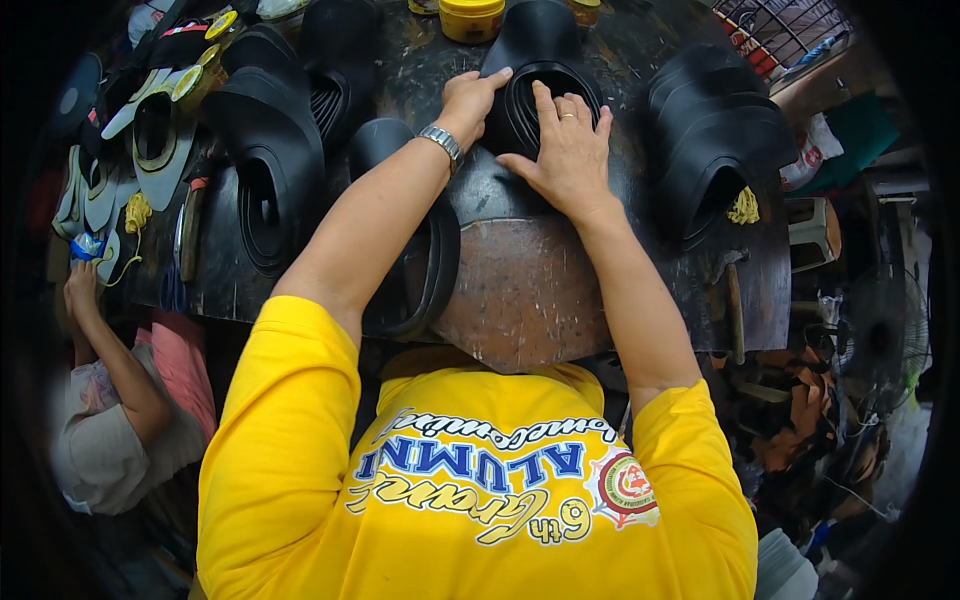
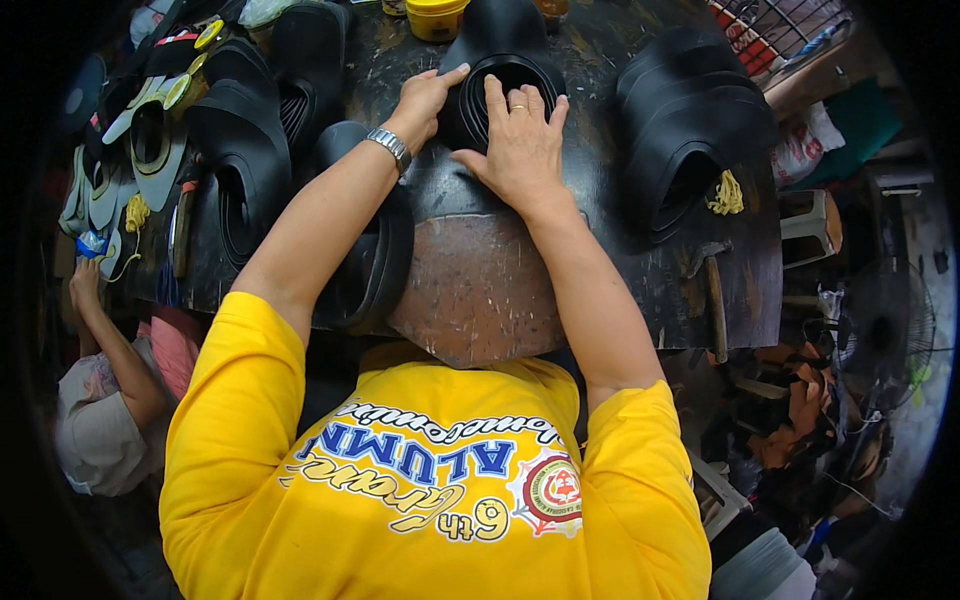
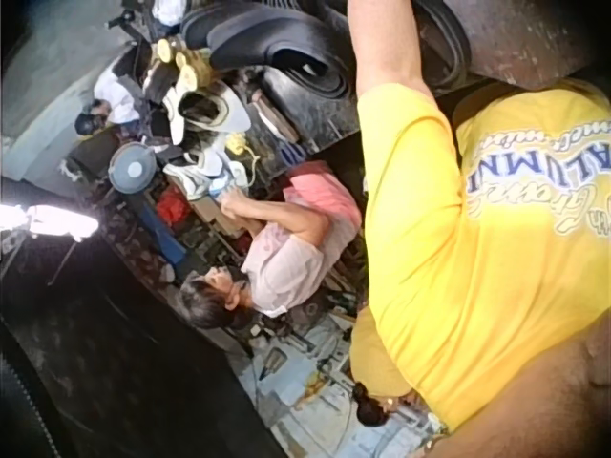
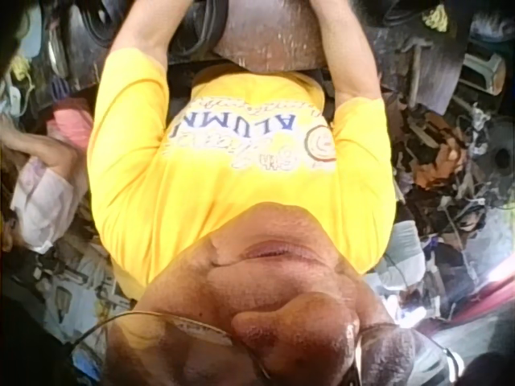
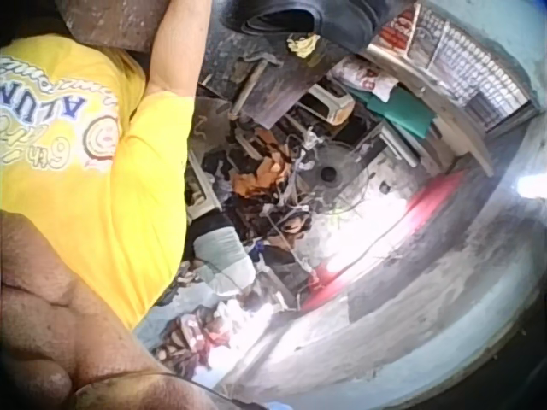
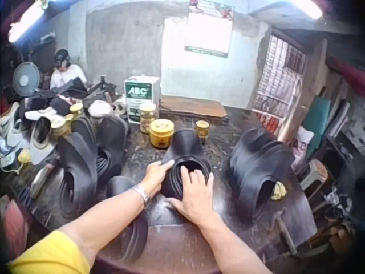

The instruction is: The person repeatedly picks up black rubber shoe parts from a workbench, folds or aligns them, and stacks them into a growing pile. The person handles the parts one at a time, occasionally turning them over and adjusting their position before placing them on the stack.

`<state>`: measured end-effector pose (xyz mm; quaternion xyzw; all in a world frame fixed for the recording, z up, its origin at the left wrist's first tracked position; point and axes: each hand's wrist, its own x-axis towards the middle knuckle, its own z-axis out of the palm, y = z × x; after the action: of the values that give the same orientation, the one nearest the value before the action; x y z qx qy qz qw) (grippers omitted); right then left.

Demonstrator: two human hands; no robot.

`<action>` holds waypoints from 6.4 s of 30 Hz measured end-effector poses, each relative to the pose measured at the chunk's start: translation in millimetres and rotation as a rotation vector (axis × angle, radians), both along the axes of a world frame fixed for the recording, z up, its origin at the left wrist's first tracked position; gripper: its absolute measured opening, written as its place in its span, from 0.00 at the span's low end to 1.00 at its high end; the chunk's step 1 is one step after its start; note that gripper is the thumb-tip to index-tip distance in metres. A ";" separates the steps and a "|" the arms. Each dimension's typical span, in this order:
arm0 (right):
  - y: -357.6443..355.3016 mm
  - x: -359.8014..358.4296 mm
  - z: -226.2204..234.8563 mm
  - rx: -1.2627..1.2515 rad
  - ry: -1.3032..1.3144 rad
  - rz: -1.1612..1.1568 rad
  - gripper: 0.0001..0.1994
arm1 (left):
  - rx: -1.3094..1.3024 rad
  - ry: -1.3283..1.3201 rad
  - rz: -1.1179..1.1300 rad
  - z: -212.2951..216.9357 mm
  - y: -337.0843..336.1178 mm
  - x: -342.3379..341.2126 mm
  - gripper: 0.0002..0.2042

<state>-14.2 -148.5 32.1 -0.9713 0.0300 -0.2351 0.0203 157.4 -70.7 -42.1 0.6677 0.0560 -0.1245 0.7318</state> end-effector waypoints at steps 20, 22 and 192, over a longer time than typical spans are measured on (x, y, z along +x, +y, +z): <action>0.5 -17.7 -13.7 0.074 -0.193 0.208 0.25 | 0.958 -0.839 -0.584 21.0 -35.1 -8.9 0.43; 0.3 -16.8 -14.4 0.037 -0.149 0.186 0.24 | 0.969 -0.821 -0.641 33.3 -34.9 -7.6 0.44; 48.1 -195.3 24.7 0.187 0.269 0.508 0.24 | 0.232 -1.135 -0.050 81.9 179.2 -234.6 0.18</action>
<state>-209.5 -100.4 56.8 -0.9640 -0.1900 -0.0878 0.1638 -77.1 108.5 39.8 0.7070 -0.3478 0.2425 0.5660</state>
